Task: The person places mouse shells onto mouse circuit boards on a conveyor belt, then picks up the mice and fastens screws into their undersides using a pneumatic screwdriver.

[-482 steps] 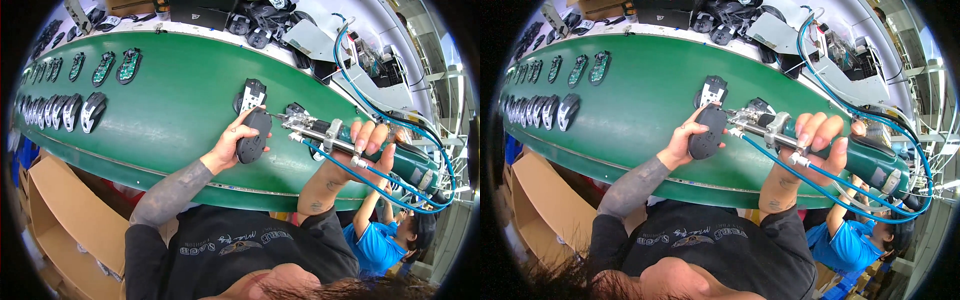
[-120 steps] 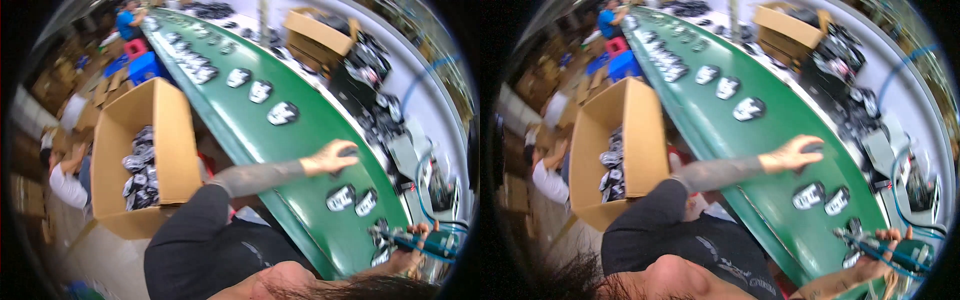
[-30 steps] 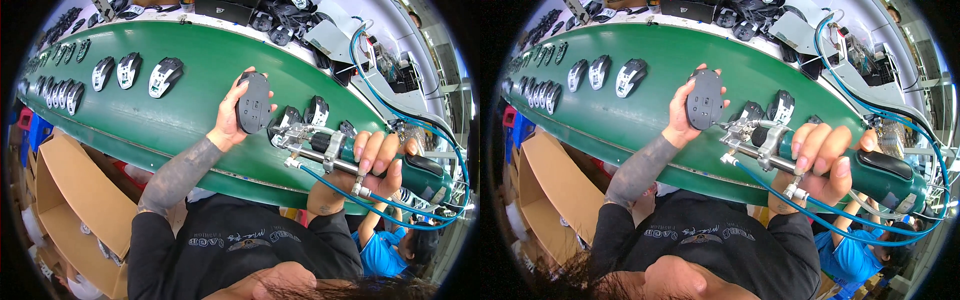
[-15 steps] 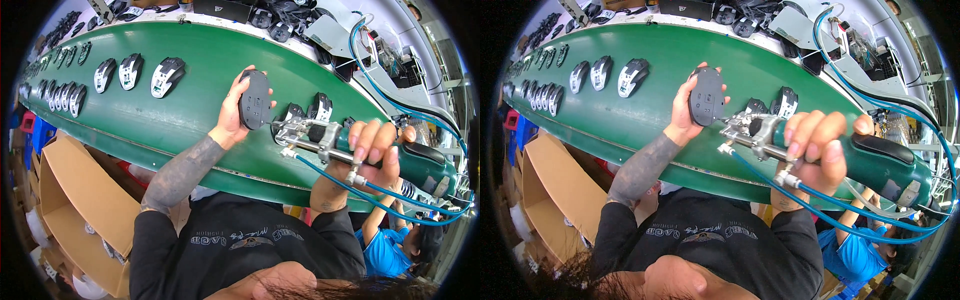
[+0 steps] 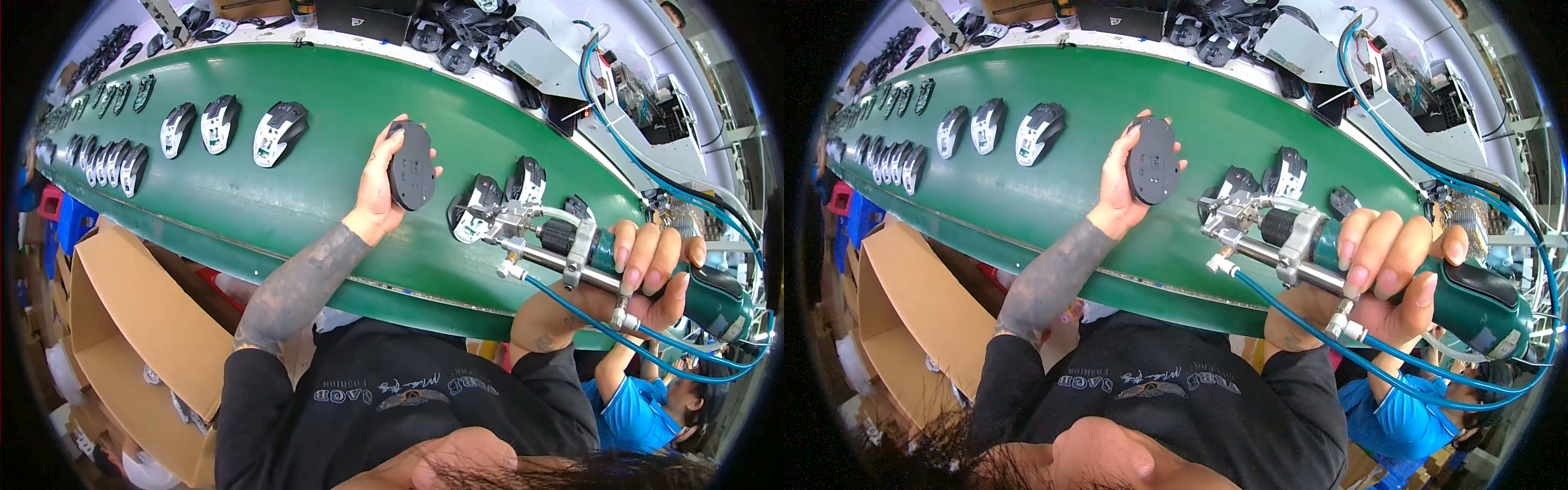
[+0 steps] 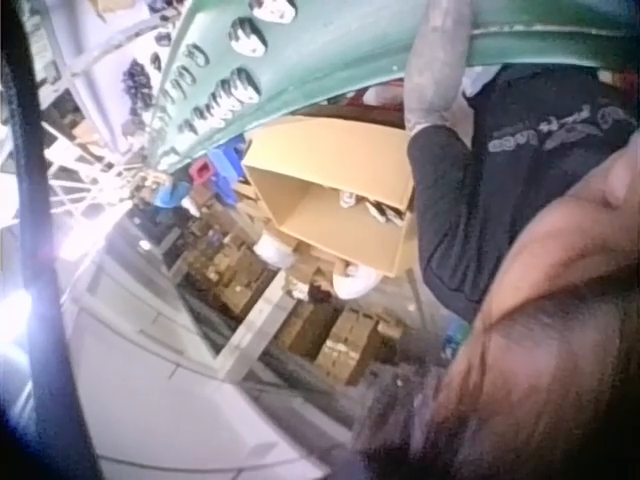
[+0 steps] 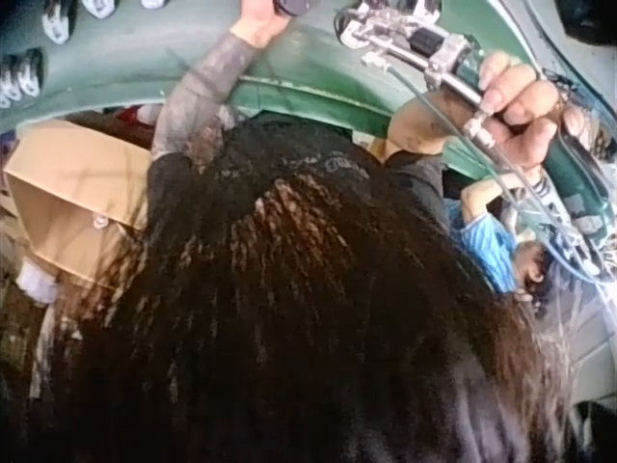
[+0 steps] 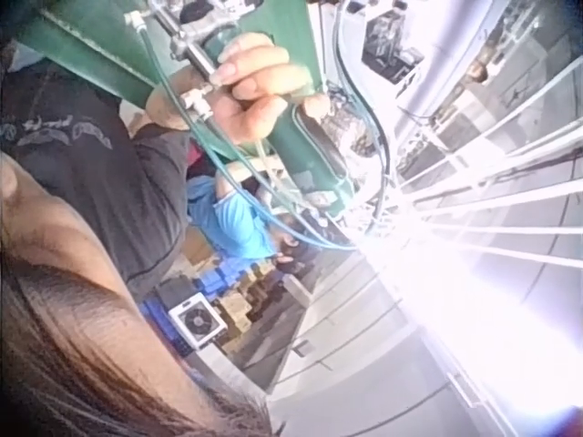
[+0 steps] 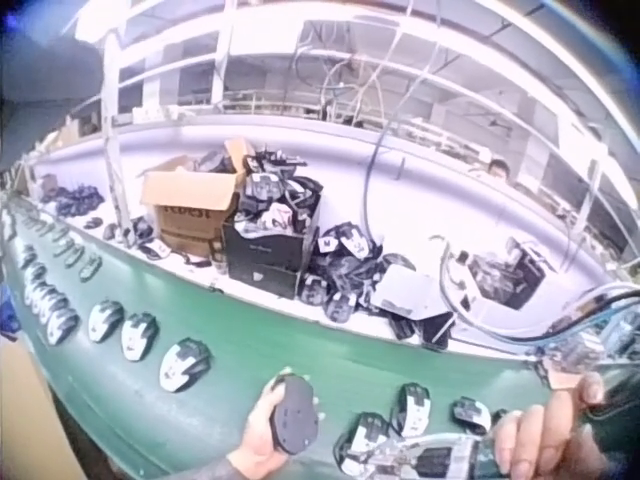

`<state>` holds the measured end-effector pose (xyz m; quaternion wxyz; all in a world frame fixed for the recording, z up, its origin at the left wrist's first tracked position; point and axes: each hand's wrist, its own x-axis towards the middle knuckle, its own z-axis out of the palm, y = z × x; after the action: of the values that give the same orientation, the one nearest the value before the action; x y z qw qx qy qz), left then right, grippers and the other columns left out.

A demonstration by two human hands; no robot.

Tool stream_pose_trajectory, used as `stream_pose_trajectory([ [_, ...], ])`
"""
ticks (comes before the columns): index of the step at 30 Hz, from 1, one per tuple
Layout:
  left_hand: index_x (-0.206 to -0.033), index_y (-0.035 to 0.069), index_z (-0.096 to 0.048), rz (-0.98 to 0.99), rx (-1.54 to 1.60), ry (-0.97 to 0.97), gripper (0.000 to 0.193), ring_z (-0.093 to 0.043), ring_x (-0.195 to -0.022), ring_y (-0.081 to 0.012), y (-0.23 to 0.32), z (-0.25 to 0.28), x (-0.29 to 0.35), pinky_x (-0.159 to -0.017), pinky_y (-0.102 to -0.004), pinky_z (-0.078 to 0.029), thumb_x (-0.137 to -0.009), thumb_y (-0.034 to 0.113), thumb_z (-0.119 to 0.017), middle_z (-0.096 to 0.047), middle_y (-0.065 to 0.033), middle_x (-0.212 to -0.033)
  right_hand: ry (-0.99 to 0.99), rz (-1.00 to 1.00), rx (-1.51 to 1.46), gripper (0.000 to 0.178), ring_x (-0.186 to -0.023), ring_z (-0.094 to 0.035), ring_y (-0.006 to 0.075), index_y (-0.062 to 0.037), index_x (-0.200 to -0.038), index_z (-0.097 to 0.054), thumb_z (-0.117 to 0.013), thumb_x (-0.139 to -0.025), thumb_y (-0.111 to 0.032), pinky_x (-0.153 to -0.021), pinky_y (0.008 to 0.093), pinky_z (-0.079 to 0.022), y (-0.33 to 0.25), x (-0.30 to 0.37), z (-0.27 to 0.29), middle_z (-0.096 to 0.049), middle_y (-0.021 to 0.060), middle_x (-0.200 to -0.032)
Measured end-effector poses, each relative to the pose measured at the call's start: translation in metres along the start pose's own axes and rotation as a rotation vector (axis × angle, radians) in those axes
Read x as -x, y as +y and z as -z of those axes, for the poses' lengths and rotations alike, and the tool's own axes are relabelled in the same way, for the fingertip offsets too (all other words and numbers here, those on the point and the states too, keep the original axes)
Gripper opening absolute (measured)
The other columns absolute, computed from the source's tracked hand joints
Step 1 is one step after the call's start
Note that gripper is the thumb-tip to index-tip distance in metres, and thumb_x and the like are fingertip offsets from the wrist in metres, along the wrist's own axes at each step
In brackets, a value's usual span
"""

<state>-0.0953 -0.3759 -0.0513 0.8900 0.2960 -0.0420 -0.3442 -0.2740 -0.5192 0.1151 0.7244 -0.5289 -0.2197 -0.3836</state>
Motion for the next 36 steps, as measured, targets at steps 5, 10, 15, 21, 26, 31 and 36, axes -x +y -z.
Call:
stream_pose_trajectory([
  [5,-0.134,0.013,-0.037,0.012,-0.023,0.008,0.048,-0.058,-0.1,-0.0258,-0.002,0.0,0.003,-0.084,-0.0457,-0.052,-0.092,0.032,-0.049,-0.049,-0.0118,-0.127,0.008,0.01,-0.032,0.027,-0.059,-0.05,0.0132,-0.012,-0.118,-0.044,-0.052,-0.093,-0.019,-0.063,0.0318,-0.039,-0.006,0.0,0.003,-0.047,-0.0014,-0.07],
  [10,-0.135,0.013,-0.035,0.014,-0.011,-0.025,0.049,-0.057,-0.101,-0.026,0.003,-0.002,0.006,-0.085,-0.0457,-0.052,-0.092,0.032,-0.049,-0.048,-0.0122,-0.127,-0.025,0.004,-0.017,0.03,-0.06,-0.051,0.0131,-0.0134,-0.121,-0.043,-0.052,-0.093,-0.02,-0.064,0.0306,-0.039,0.001,0.0,-0.008,-0.048,-0.0019,-0.07],
  [15,-0.136,0.013,-0.034,0.05,0.012,-0.048,0.05,-0.057,-0.102,-0.0264,-0.003,-0.003,0.009,-0.085,-0.0461,-0.052,-0.092,0.032,-0.049,-0.047,-0.0124,-0.128,0.043,0.027,0.047,0.035,-0.053,-0.05,0.0141,-0.0135,-0.122,-0.037,-0.054,-0.092,-0.02,-0.056,0.0327,-0.041,0.025,0.005,-0.027,-0.048,0.0001,-0.069],
  [21,-0.136,0.013,-0.034,0.059,0.028,-0.094,0.049,-0.057,-0.102,-0.0269,-0.005,-0.009,0.019,-0.085,-0.0468,-0.052,-0.092,0.031,-0.048,-0.047,-0.0135,-0.127,0.072,-0.008,0.044,0.033,-0.051,-0.049,0.0143,-0.0131,-0.118,-0.037,-0.055,-0.091,-0.018,-0.056,0.0323,-0.042,0.032,0.01,-0.039,-0.047,0.0003,-0.066],
  [26,-0.135,0.015,-0.037,0.066,0.163,-0.092,0.044,-0.057,-0.098,-0.0226,-0.006,-0.014,0.026,-0.079,-0.0411,-0.055,-0.094,0.027,-0.049,-0.049,-0.0105,-0.121,0.01,-0.019,0.031,0.036,-0.051,-0.05,0.0149,-0.0139,-0.119,-0.037,-0.056,-0.089,-0.016,-0.057,0.0331,-0.043,0.032,0.01,-0.039,-0.048,0.0008,-0.067],
  [31,-0.132,0.011,-0.04,0.05,-0.211,0.037,0.046,-0.058,-0.096,-0.0225,-0.001,-0.013,0.02,-0.079,-0.0395,-0.054,-0.092,0.025,-0.055,-0.051,-0.0106,-0.118,-0.029,-0.017,0.025,0.036,-0.053,-0.051,0.0167,-0.0128,-0.122,-0.036,-0.054,-0.09,-0.015,-0.057,0.0342,-0.043,0.041,0.004,-0.033,-0.048,0.0013,-0.066],
  [36,-0.136,0.011,-0.04,-0.204,-1.146,-0.125,0.066,-0.025,-0.136,-0.0393,0.005,0.011,-0.017,-0.11,-0.047,-0.025,-0.086,0.051,-0.059,-0.025,-0.0239,-0.145,0.067,-0.074,0.009,0.031,-0.058,-0.046,0.0128,-0.0095,-0.118,-0.04,-0.05,-0.09,-0.013,-0.06,0.0311,-0.039,0.003,-0.008,-0.003,-0.043,0.0,-0.066],
])
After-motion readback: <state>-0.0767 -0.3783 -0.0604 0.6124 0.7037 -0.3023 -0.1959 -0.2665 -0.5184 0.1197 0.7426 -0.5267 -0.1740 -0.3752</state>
